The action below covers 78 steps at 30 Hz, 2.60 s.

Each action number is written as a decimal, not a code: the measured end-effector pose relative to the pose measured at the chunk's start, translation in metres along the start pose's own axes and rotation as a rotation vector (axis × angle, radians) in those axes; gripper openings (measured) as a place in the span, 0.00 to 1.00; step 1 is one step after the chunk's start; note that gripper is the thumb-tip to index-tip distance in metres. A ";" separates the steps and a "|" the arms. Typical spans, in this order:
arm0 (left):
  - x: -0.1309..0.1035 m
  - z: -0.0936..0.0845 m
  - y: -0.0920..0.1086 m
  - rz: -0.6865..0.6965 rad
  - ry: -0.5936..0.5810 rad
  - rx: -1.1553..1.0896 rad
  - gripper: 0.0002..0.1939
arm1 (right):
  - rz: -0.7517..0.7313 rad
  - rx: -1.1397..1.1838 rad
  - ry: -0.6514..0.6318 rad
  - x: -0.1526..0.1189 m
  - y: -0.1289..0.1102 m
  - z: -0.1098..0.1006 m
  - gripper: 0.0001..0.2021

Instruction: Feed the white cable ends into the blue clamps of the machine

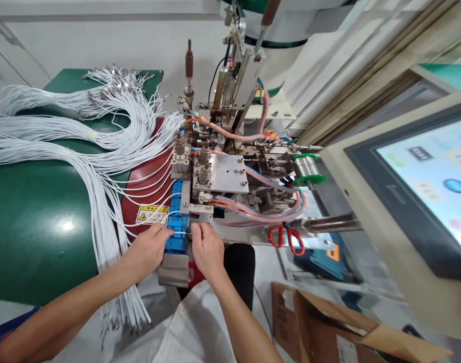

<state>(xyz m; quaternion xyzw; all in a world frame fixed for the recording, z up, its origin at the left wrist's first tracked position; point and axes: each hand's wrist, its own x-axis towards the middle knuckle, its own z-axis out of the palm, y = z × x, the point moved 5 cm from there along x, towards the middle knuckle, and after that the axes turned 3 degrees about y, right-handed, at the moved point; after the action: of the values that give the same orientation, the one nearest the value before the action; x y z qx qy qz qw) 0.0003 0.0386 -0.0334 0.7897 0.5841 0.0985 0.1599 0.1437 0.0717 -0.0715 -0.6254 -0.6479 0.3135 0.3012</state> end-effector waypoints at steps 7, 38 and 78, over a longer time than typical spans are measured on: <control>-0.004 -0.002 0.013 0.103 0.017 0.270 0.13 | 0.017 0.207 0.052 -0.002 0.006 0.020 0.18; -0.030 -0.039 -0.003 0.136 -0.357 -0.265 0.08 | -0.010 0.640 0.124 -0.027 0.002 -0.029 0.16; 0.001 -0.009 0.015 -0.378 0.184 -0.926 0.08 | -0.102 0.536 0.223 -0.035 -0.037 -0.032 0.05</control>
<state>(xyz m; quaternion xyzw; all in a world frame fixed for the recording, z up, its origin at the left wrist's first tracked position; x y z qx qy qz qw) 0.0107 0.0363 -0.0191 0.5045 0.6236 0.3855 0.4561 0.1468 0.0368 -0.0229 -0.5208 -0.5353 0.3872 0.5406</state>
